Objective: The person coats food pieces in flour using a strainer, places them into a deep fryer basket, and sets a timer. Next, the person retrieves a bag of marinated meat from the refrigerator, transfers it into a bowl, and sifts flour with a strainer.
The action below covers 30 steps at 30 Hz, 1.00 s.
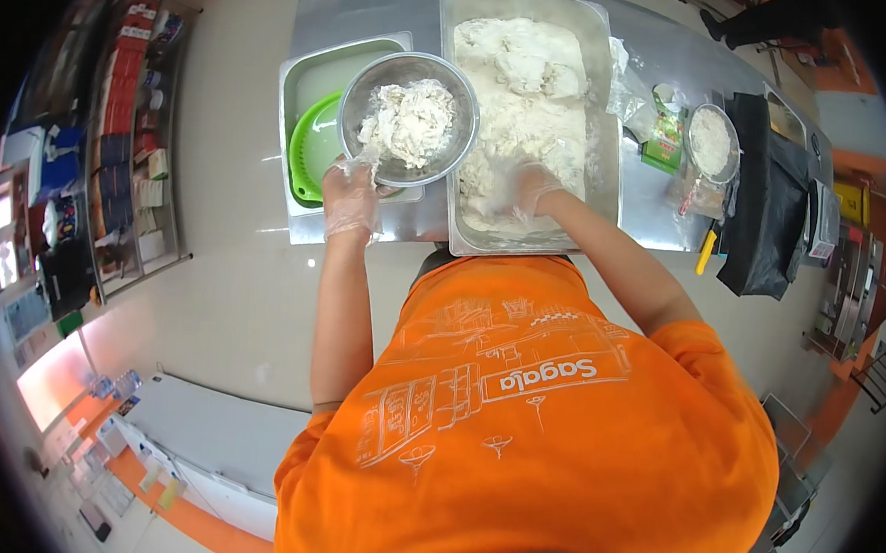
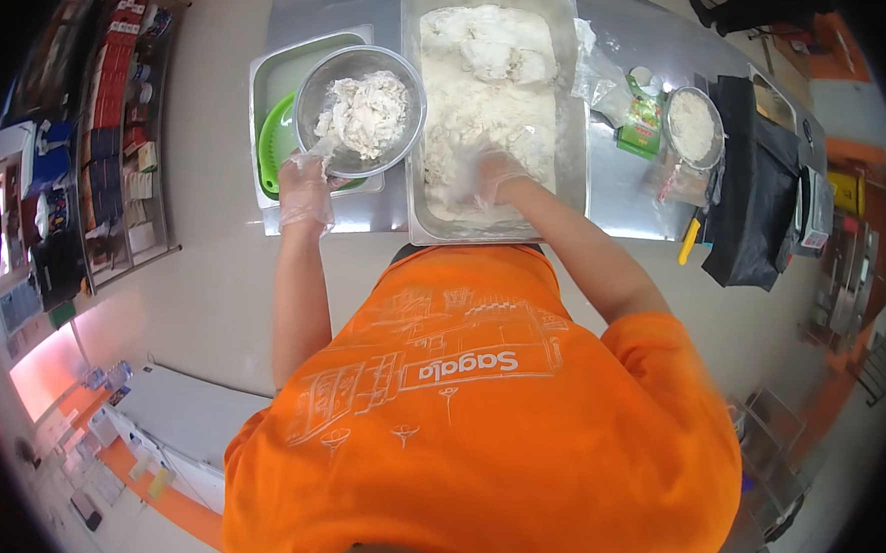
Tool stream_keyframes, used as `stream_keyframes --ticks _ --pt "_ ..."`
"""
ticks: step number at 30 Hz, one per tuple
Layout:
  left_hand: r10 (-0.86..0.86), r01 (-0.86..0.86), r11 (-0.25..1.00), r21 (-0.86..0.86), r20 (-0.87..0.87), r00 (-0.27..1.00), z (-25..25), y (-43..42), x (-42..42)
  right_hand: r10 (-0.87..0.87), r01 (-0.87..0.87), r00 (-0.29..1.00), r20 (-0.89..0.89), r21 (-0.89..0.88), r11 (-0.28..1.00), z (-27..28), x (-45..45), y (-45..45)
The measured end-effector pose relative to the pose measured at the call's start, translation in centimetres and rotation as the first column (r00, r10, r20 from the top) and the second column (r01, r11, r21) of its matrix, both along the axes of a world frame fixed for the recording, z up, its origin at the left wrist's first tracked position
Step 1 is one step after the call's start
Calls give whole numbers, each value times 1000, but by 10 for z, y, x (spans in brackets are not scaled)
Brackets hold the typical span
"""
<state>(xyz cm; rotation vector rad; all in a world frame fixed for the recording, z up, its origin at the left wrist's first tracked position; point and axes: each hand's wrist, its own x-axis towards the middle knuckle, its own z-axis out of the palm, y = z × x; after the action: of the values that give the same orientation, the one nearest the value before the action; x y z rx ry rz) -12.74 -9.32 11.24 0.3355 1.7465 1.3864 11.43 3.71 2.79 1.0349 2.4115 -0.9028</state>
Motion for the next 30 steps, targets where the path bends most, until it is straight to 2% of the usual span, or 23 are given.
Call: stream_keyframes --ticks 3,6,7,9,12,14,15,18,21,23,27,30 --pt "72 -72 997 15 -1 997 -7 0 6 297 -321 945 138 214 923 10 0 -1" --pt "56 -56 998 22 32 998 -3 -5 11 259 -331 936 239 344 879 -74 -8 -23" --pt "48 -50 998 25 49 998 -2 -4 13 262 -324 940 217 336 884 -85 -9 -31" --pt "51 -52 998 26 51 997 2 -3 17 254 -300 951 175 327 896 -87 -9 -43" --pt "111 -113 993 45 43 993 2 -3 26 251 -266 955 157 84 960 -71 -7 -28" --pt "182 -187 980 74 69 981 2 -4 27 75 -88 994 76 184 979 -68 1 -22" --pt "166 -171 981 94 59 984 2 -3 22 -6 0 1000 26 227 974 -67 2 -15" --pt "131 -134 985 109 37 991 -8 -14 21 -115 115 993 -10 180 977 -39 10 -1" --pt "108 -107 990 89 -12 994 -19 -15 15 -47 59 997 -61 215 975 -49 21 18" --pt "94 -92 994 54 -33 995 -16 -9 11 -76 99 991 -110 219 971 -48 19 25" --pt "149 -149 979 136 8 989 -29 -5 14 -104 150 953 -285 144 978 -20 13 27" --pt "119 -114 987 113 -32 992 -43 -6 11 -323 312 946 -19 -210 927 4 -3 46"
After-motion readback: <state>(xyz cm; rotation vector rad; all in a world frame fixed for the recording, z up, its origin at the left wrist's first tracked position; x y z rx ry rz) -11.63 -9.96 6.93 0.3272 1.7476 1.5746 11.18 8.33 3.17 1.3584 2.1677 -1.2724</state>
